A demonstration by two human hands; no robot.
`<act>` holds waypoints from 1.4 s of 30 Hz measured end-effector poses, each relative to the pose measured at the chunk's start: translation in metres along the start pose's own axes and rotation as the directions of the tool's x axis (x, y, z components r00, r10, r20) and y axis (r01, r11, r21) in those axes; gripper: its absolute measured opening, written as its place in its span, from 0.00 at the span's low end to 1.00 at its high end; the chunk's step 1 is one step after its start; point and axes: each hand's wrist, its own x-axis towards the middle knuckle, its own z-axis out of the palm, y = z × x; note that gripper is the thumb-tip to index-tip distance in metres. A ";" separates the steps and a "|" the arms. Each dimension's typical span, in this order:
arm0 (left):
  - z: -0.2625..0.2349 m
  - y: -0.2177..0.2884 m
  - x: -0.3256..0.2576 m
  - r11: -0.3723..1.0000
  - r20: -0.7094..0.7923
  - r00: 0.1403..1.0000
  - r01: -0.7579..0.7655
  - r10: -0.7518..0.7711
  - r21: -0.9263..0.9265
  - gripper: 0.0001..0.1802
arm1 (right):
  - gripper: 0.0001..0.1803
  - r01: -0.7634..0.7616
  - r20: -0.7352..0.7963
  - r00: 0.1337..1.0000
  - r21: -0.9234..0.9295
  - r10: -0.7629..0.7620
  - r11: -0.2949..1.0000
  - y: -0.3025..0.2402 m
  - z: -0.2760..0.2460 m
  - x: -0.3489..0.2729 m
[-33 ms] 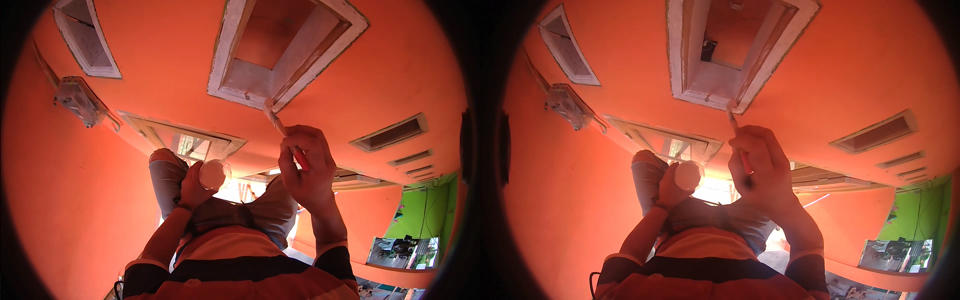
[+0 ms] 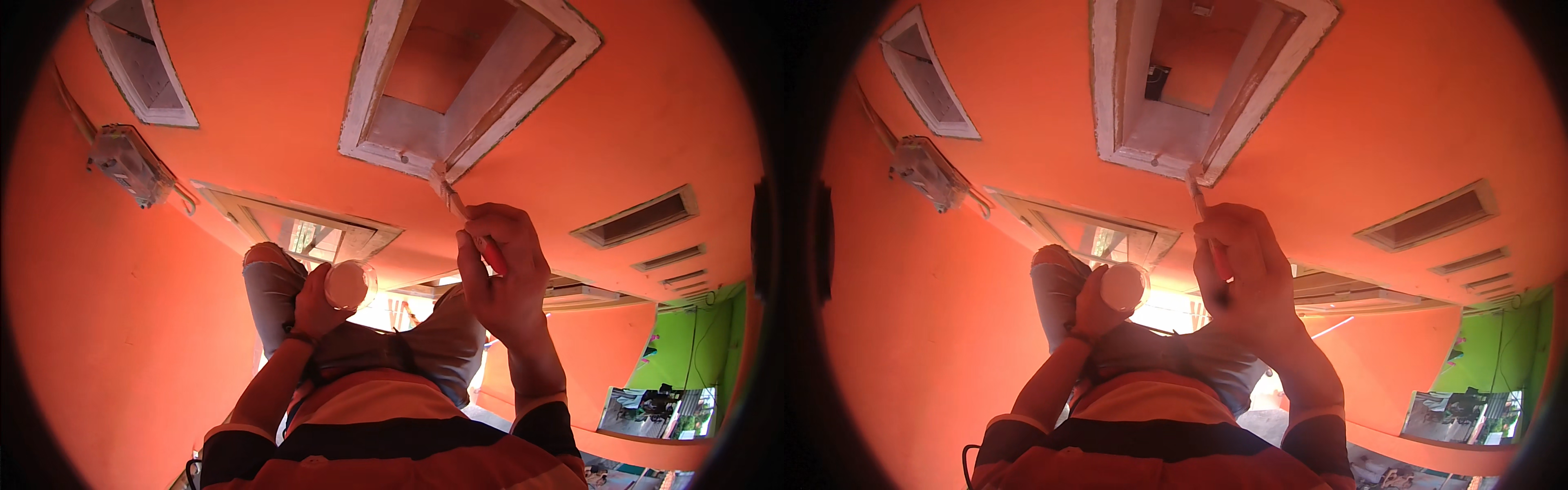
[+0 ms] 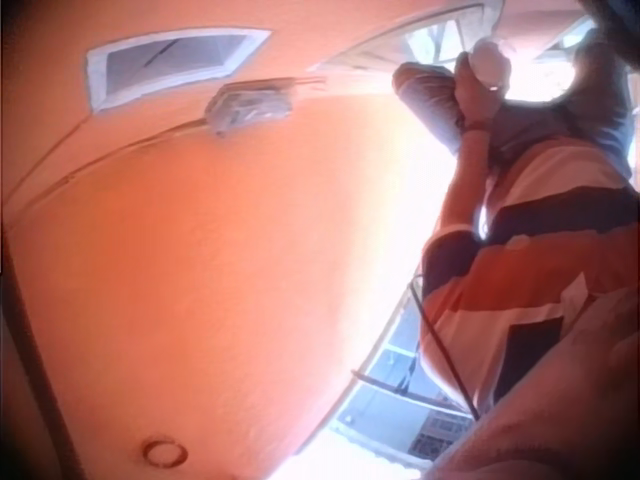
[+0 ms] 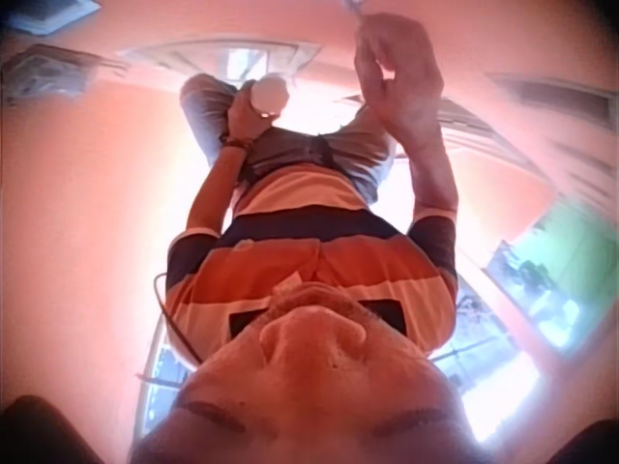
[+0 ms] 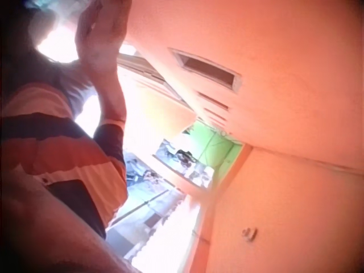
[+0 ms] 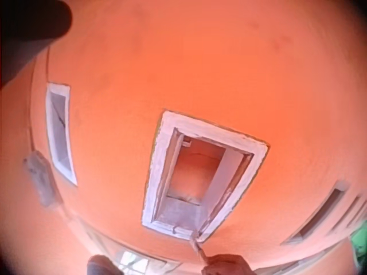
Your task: The person paints the white trim around ceiling recesses using a small paintbrush and a paint can. They repeatedly dip the brush into the can and apply white paint along the edges of the rectangular ceiling openings.
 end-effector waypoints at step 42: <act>0.005 -0.010 0.005 0.994 -0.112 0.988 -0.109 0.110 0.010 0.57 | 0.23 0.375 0.251 0.909 -0.138 -0.334 0.917 0.010 0.000 0.013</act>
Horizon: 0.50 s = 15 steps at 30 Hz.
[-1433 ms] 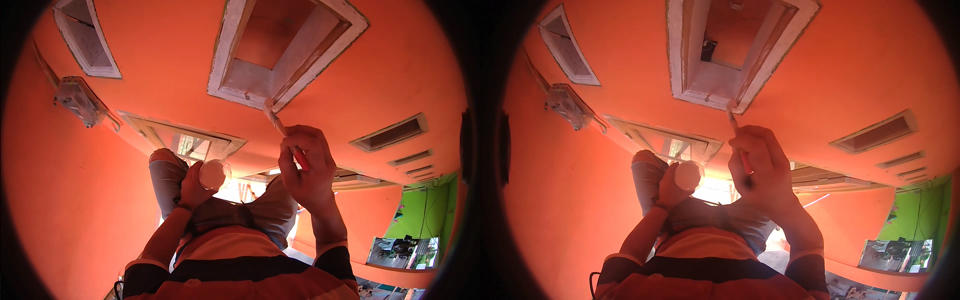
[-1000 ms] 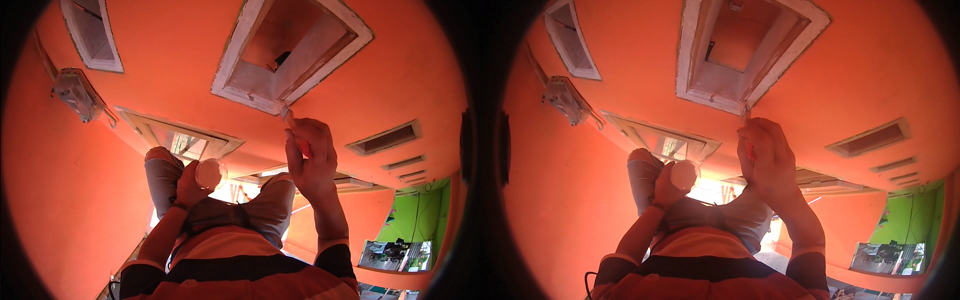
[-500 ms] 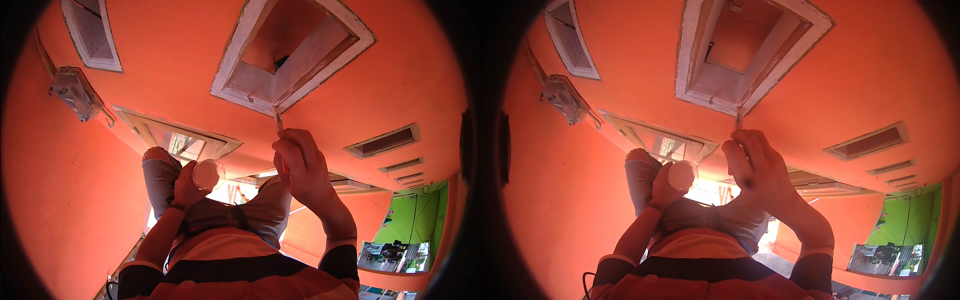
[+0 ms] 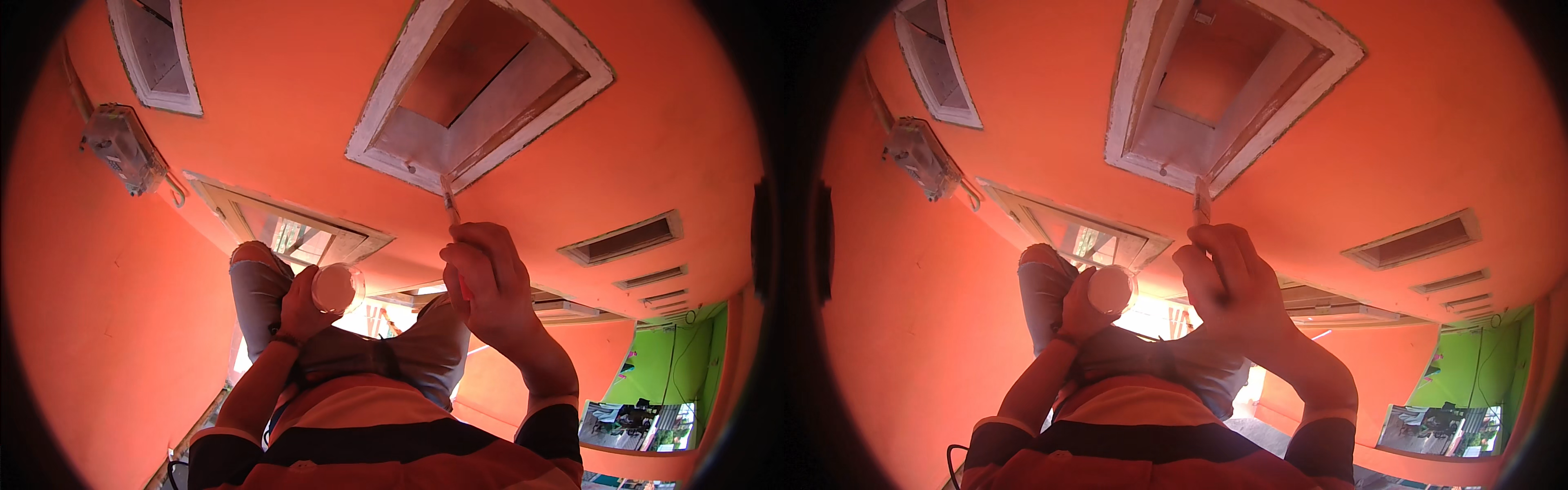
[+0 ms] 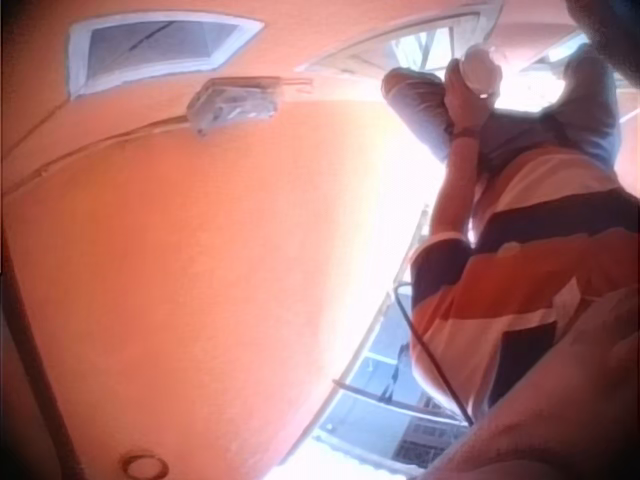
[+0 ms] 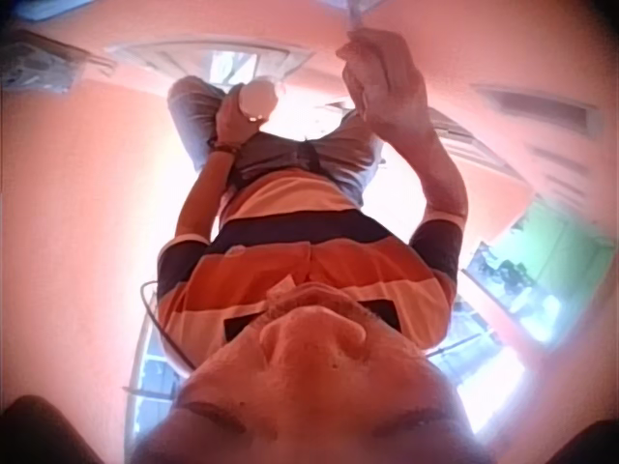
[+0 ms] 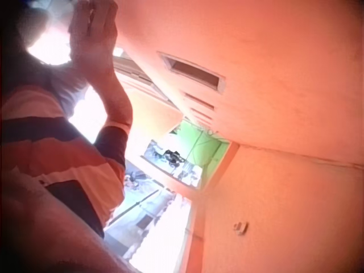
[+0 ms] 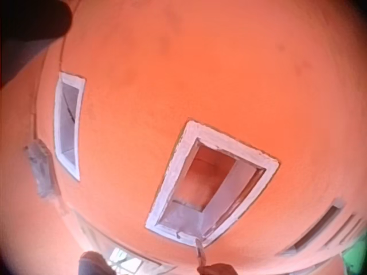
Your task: The person paints the white trim around ceiling recesses using a small paintbrush and a paint can. They repeatedly dip the brush into the can and apply white paint along the edges of the rectangular ceiling openings.
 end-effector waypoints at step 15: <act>0.002 -0.006 -0.001 1.000 0.007 1.000 0.005 -0.005 -0.007 0.58 | 0.23 -0.013 -0.140 0.990 -0.062 0.005 0.998 -0.001 -0.001 0.003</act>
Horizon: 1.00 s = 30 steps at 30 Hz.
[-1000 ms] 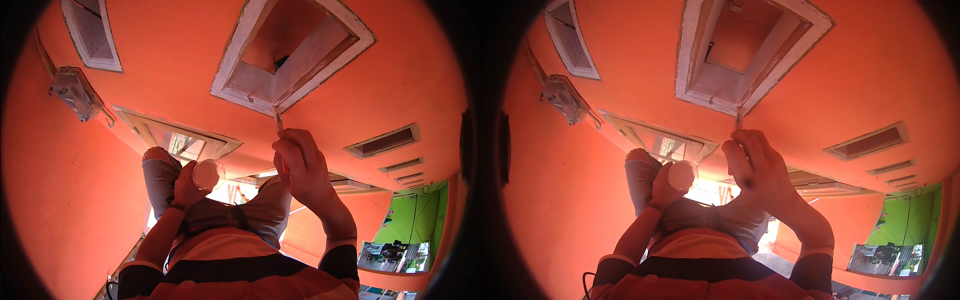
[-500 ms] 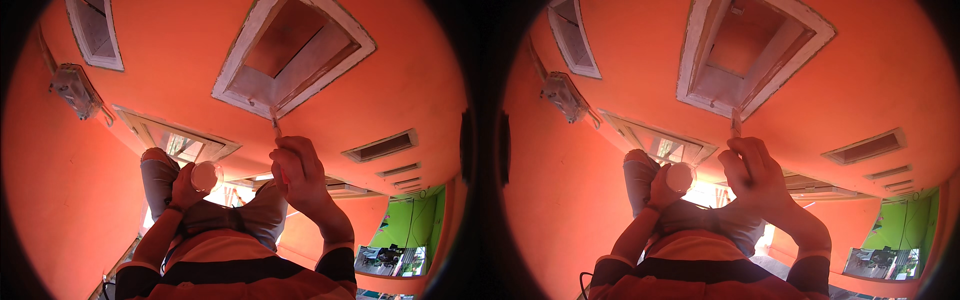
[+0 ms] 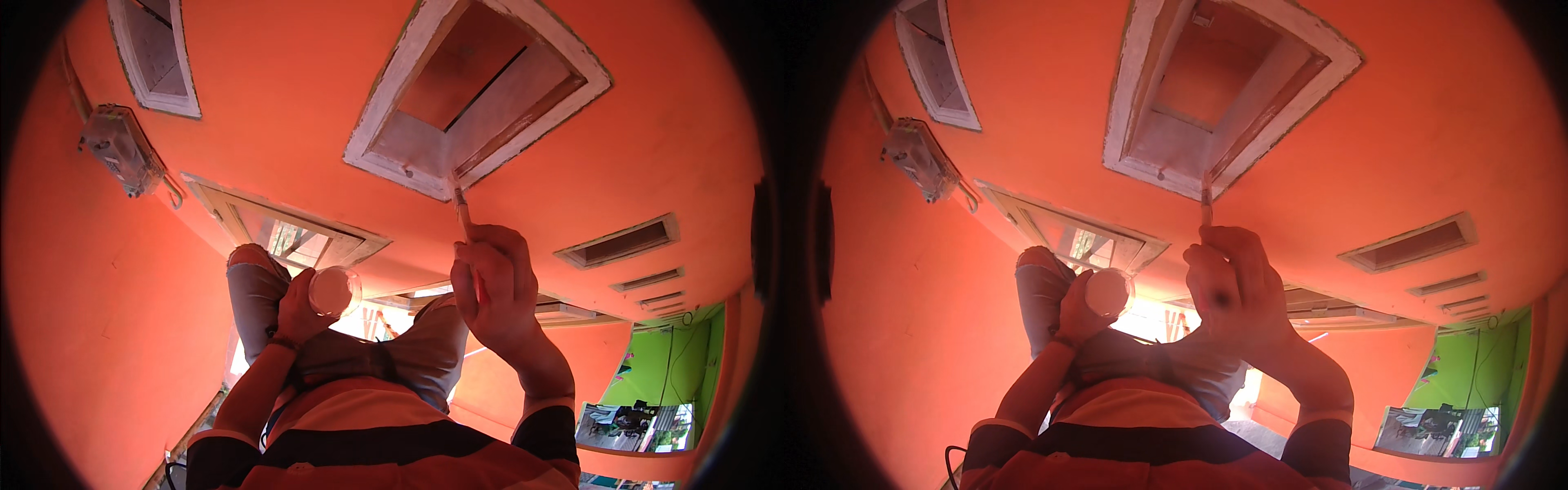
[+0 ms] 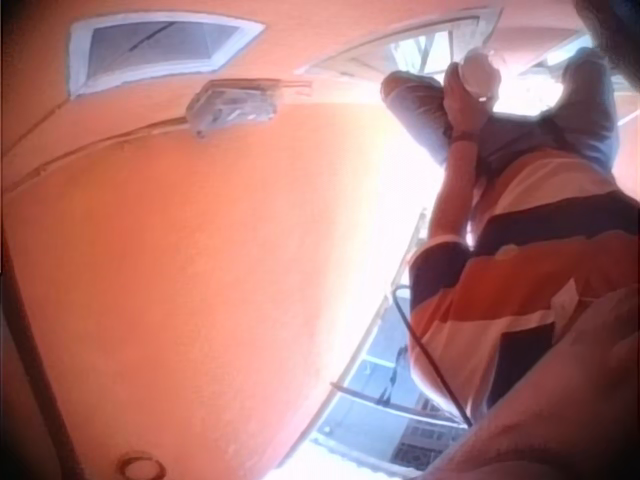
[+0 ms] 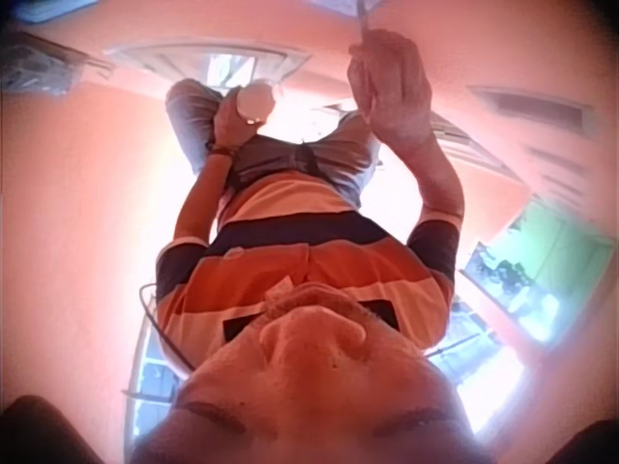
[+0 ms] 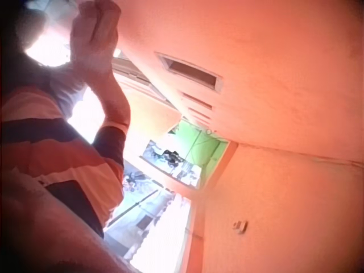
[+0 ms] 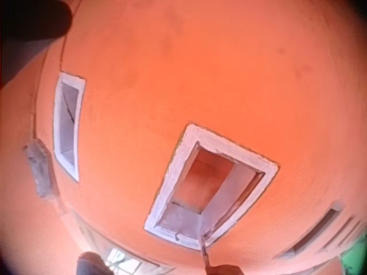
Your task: The person paints the white trim around ceiling recesses using a small paintbrush and a paint can. They repeatedly dip the brush into the can and apply white paint along the edges of the rectangular ceiling openings.
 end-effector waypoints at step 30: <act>-0.003 0.006 0.001 0.999 0.002 0.999 0.034 -0.034 -0.028 0.57 | 0.16 -0.001 0.049 0.999 0.015 0.000 1.000 0.007 0.001 0.016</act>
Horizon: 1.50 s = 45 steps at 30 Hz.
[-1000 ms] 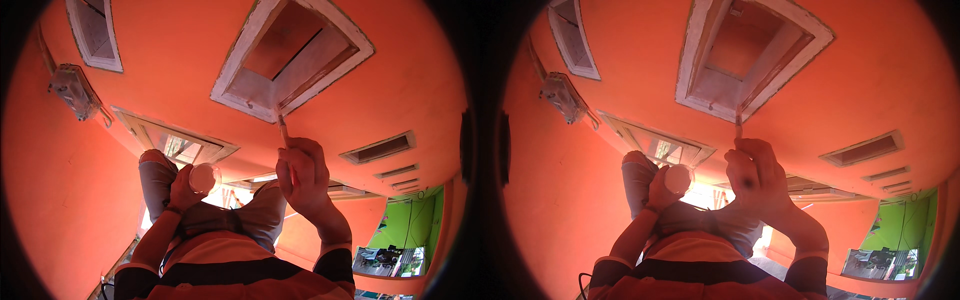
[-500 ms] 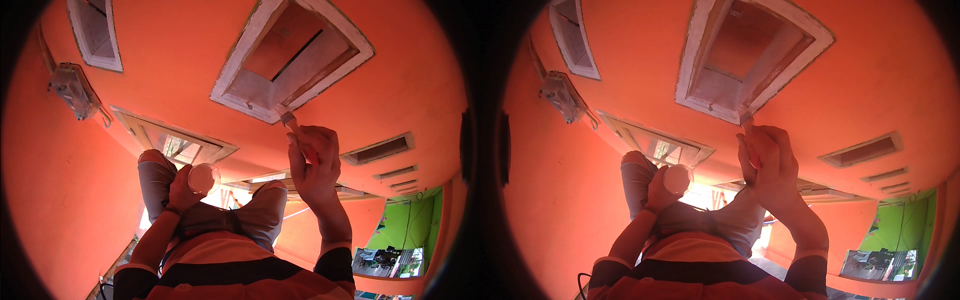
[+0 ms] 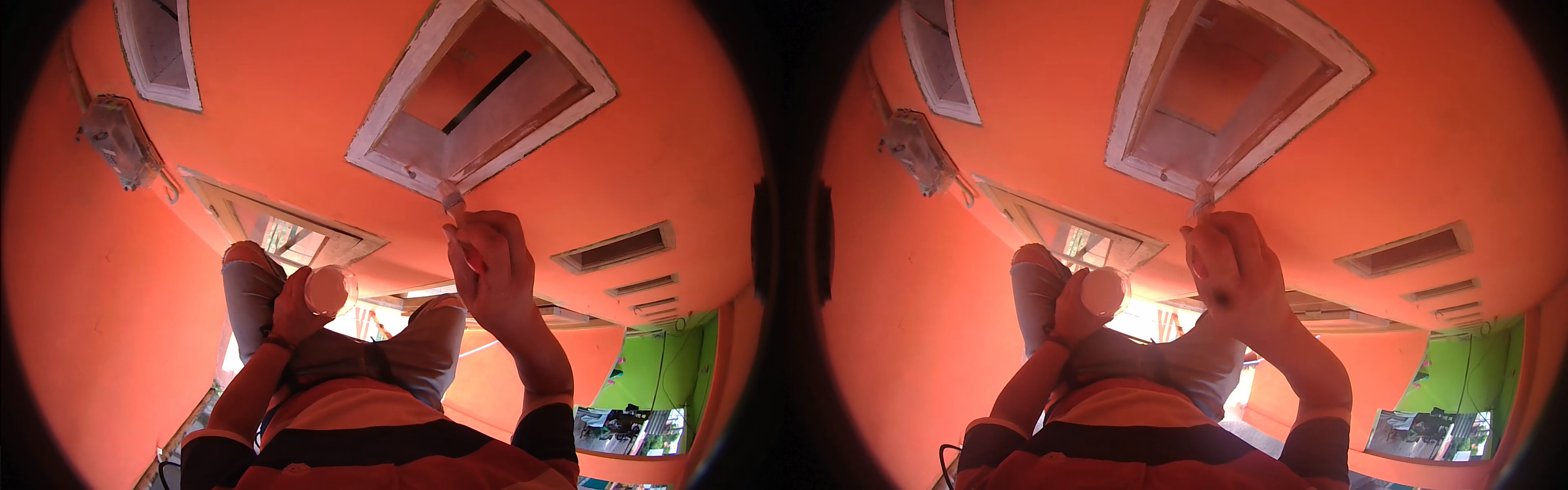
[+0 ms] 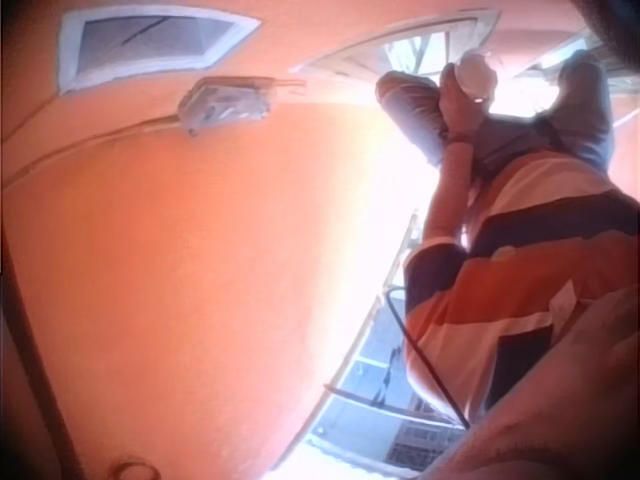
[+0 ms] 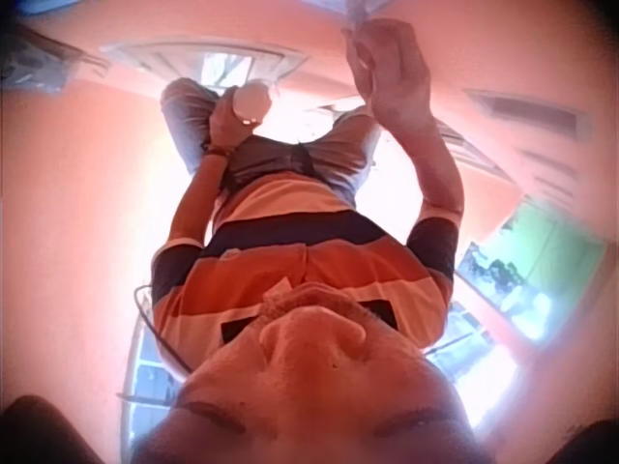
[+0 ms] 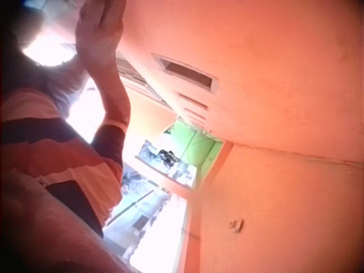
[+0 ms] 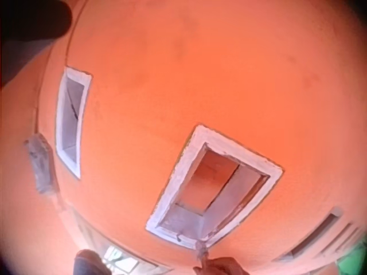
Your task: The person paints the white trim around ceiling recesses using a small paintbrush and a paint can. They repeatedly dip the brush into the can and apply white paint along the edges of the rectangular ceiling openings.
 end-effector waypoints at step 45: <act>0.001 -0.001 0.001 0.995 -0.083 0.991 -0.102 0.102 0.000 0.55 | 0.21 0.023 0.148 0.989 -0.040 -0.017 0.999 -0.003 -0.008 0.005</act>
